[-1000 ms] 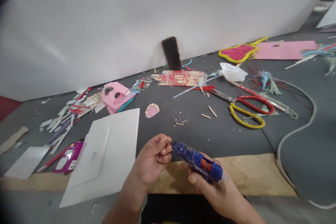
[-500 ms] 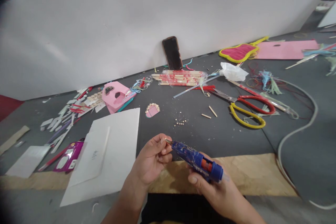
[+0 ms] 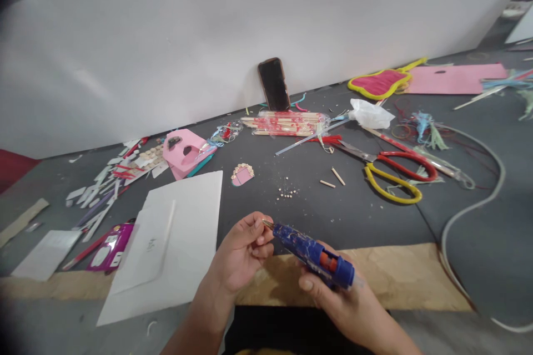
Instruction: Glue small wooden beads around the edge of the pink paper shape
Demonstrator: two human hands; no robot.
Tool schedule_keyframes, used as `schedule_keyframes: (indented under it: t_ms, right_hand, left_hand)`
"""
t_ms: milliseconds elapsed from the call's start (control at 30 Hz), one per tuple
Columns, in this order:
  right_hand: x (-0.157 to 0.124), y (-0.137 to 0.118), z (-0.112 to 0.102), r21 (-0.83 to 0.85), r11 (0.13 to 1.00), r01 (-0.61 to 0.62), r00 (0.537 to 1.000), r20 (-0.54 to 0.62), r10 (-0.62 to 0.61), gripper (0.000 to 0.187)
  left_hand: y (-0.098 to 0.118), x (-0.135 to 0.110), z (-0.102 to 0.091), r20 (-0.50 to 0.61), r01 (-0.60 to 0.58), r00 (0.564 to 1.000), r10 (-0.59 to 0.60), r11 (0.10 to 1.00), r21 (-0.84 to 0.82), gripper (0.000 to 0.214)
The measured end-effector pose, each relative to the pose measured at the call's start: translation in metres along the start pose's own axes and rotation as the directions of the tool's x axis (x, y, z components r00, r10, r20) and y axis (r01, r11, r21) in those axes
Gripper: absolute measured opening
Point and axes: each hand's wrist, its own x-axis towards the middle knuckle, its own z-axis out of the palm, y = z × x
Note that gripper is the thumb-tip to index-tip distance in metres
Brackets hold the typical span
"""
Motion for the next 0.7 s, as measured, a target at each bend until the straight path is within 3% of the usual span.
schedule_keyframes:
  t_ms: [267, 533, 700]
  right_hand:
    - [0.001, -0.003, 0.0, -0.027, 0.999, 0.046, 0.999, -0.005, -0.046, 0.043]
    - [0.0, 0.005, -0.004, 0.005, 0.996, 0.084, 0.993, -0.085, -0.083, 0.045]
    - [0.018, -0.002, -0.033, -0.23, 0.948, 0.219, 0.969, -0.062, -0.239, 0.041]
  left_hand:
    - [0.0, -0.001, 0.002, -0.017, -0.01, 1.0, 0.01, 1.0, 0.017, 0.03]
    - [0.001, -0.002, -0.001, -0.018, -0.059, 0.998, 0.06, 0.998, 0.033, 0.026]
    - [0.003, -0.006, -0.005, -0.049, -0.079, 0.995, 0.083, 0.992, 0.096, 0.028]
